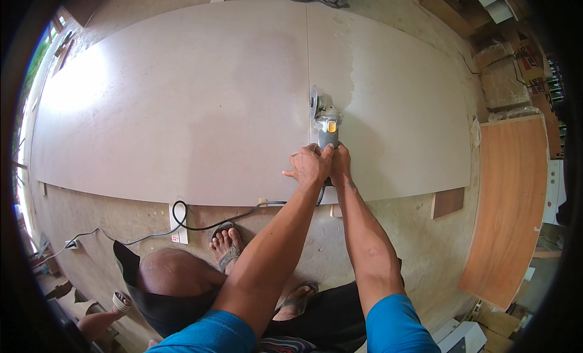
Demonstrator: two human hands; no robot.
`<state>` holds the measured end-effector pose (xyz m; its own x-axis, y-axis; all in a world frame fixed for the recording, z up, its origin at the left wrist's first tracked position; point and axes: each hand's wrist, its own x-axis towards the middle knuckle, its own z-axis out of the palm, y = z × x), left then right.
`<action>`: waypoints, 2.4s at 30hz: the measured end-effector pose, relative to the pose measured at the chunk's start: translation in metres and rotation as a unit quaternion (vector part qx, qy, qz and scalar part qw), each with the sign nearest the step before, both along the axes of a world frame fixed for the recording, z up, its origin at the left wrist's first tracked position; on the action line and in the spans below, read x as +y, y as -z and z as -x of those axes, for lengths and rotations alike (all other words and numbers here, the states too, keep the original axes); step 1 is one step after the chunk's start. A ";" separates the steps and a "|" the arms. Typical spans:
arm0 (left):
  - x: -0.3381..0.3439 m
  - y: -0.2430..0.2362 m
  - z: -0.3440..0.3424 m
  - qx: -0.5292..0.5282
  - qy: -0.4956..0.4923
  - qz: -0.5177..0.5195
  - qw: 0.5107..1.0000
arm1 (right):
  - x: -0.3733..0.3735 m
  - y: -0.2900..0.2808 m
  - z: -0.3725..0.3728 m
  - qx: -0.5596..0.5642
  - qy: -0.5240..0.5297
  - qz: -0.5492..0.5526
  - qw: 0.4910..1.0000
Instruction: The person uses an angle grinder to cut a straight line along a large board laid on the floor. They guide the tool along the seam between two boards, then briefly pause to adjust the cord before resuming the cut.
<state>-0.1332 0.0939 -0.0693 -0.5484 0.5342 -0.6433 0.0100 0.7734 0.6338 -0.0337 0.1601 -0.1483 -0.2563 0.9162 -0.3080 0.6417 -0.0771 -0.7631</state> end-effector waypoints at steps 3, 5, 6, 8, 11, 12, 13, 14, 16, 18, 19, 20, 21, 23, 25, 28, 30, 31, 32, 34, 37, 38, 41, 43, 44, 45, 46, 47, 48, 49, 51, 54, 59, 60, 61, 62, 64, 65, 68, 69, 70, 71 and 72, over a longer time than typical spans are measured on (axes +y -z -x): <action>0.000 -0.005 0.000 0.004 -0.002 0.001 1.000 | 0.001 -0.001 0.000 -0.013 -0.009 0.002 1.000; -0.001 -0.006 0.000 0.006 -0.002 0.001 1.000 | 0.000 0.000 0.000 0.007 -0.006 0.000 1.000; -0.001 -0.006 0.000 0.006 0.000 0.001 1.000 | 0.000 0.000 0.000 -0.011 -0.004 0.004 1.000; -0.001 -0.006 0.001 0.007 0.001 0.003 1.000 | 0.001 0.000 0.000 0.009 -0.002 0.011 1.000; 0.000 -0.005 0.000 0.011 0.000 0.004 1.000 | 0.002 0.001 0.000 0.009 -0.003 0.018 1.000; 0.000 -0.005 0.000 0.012 0.000 0.003 1.000 | 0.002 0.000 -0.001 -0.007 -0.006 0.024 1.000; -0.001 -0.005 -0.001 0.015 0.000 0.006 1.000 | 0.002 0.000 -0.001 0.000 -0.004 0.025 1.000; -0.001 -0.004 -0.001 0.012 -0.003 0.003 1.000 | 0.003 0.000 -0.001 -0.009 -0.005 0.031 0.999; -0.001 -0.003 -0.002 0.007 -0.008 0.004 1.000 | 0.001 0.000 -0.001 0.001 0.004 0.031 0.999; -0.001 -0.002 -0.002 0.002 -0.004 0.011 1.000 | -0.001 0.000 0.000 0.021 0.021 0.025 0.999; -0.001 -0.001 -0.002 -0.001 -0.002 0.014 1.000 | -0.002 -0.001 0.001 0.032 0.021 0.016 0.999; -0.001 0.000 -0.002 -0.003 -0.005 0.012 1.000 | -0.003 -0.002 0.001 0.024 0.020 0.012 0.999; -0.001 0.000 -0.003 -0.005 -0.007 0.010 1.000 | -0.003 -0.003 0.001 0.008 0.017 0.010 1.000; -0.001 0.001 -0.003 -0.006 -0.011 0.008 1.000 | -0.004 -0.006 0.000 0.010 -0.001 -0.007 1.000; -0.002 0.001 -0.003 -0.004 -0.012 0.005 1.000 | -0.004 -0.009 0.000 0.006 -0.012 -0.016 1.000; -0.002 0.001 -0.002 -0.006 -0.007 0.007 1.000 | -0.004 -0.010 0.000 0.001 -0.010 -0.009 1.000; -0.002 0.000 -0.001 -0.014 -0.005 0.006 1.000 | -0.003 -0.010 0.000 -0.009 -0.002 0.009 1.000; -0.002 0.000 -0.001 -0.017 -0.003 0.005 1.000 | -0.002 -0.010 0.000 0.004 -0.005 0.003 1.000; -0.002 0.000 -0.001 -0.015 -0.002 0.004 1.000 | -0.002 -0.010 0.000 0.012 -0.010 -0.004 1.000; -0.002 0.000 -0.001 -0.013 0.003 0.006 1.000 | -0.002 -0.010 0.000 0.011 -0.018 -0.011 1.000; -0.001 0.000 -0.003 -0.010 -0.006 0.006 1.000 | -0.002 -0.011 -0.001 -0.003 -0.022 -0.008 1.000; -0.001 0.000 -0.003 -0.010 -0.008 0.001 1.000 | -0.002 -0.011 -0.001 0.003 -0.022 -0.007 1.000; -0.001 0.000 -0.002 -0.012 -0.005 -0.002 1.000 | -0.002 -0.012 -0.001 0.005 -0.022 -0.010 1.000; -0.001 0.000 -0.002 -0.012 -0.002 0.001 1.000 | -0.001 -0.010 -0.001 0.006 -0.025 -0.008 1.000; -0.001 0.000 -0.002 -0.010 -0.006 -0.005 1.000 | -0.001 -0.009 -0.002 0.009 -0.027 -0.004 1.000; -0.002 0.000 -0.003 -0.009 -0.008 -0.006 1.000 | -0.001 -0.008 -0.003 -0.005 -0.031 0.001 0.999; -0.002 0.000 -0.003 -0.009 -0.007 -0.003 1.000 | 0.000 -0.007 -0.003 0.015 -0.028 0.002 0.999; -0.002 0.000 -0.003 -0.008 -0.010 -0.009 1.000 | 0.000 -0.005 -0.003 0.017 -0.027 0.004 0.999; -0.002 0.000 -0.003 -0.010 -0.009 -0.009 1.000 | 0.000 -0.005 -0.003 -0.005 -0.026 0.009 1.000; -0.002 0.000 -0.003 -0.011 -0.006 -0.005 1.000 | 0.000 -0.004 -0.003 0.018 -0.021 0.008 1.000; -0.002 0.000 -0.004 -0.011 -0.012 -0.012 1.000 | 0.000 -0.004 -0.003 0.000 -0.018 0.014 1.000; -0.002 0.000 -0.004 -0.010 -0.012 -0.009 1.000 | 0.001 -0.007 -0.004 -0.011 -0.030 0.019 0.999; -0.003 0.002 -0.007 0.007 -0.021 -0.007 1.000 | -0.001 -0.011 -0.004 -0.004 -0.016 0.001 1.000; -0.003 0.002 -0.009 0.021 -0.030 -0.011 0.999 | -0.001 -0.011 -0.004 -0.004 -0.016 -0.001 1.000; -0.003 0.002 -0.009 0.029 -0.034 -0.009 0.999 | -0.001 -0.011 -0.004 0.003 -0.011 -0.001 1.000; -0.003 0.002 -0.009 0.023 -0.029 -0.011 0.999 | -0.001 -0.011 -0.004 0.010 -0.006 -0.001 1.000; -0.003 0.003 -0.008 -0.001 -0.011 0.001 1.000 | -0.001 -0.010 -0.005 0.010 -0.009 0.000 1.000; -0.003 0.003 -0.008 -0.002 -0.011 -0.003 1.000 | -0.001 -0.009 -0.006 0.004 -0.017 0.001 1.000; -0.004 0.003 -0.008 -0.003 -0.009 -0.005 1.000 | -0.001 -0.008 -0.007 -0.008 -0.027 -0.003 1.000; -0.005 0.003 -0.007 -0.007 -0.008 -0.006 1.000 | -0.001 -0.008 -0.007 -0.022 -0.030 -0.002 0.999; -0.005 0.003 -0.008 -0.010 -0.005 -0.003 1.000 | -0.001 -0.009 -0.007 -0.013 -0.028 -0.001 1.000; -0.005 0.003 -0.008 -0.010 -0.007 -0.006 1.000 | -0.002 -0.009 -0.006 -0.014 -0.028 0.003 1.000; -0.005 0.003 -0.008 -0.008 -0.006 -0.006 1.000 | -0.002 -0.010 -0.006 -0.015 -0.028 0.006 0.999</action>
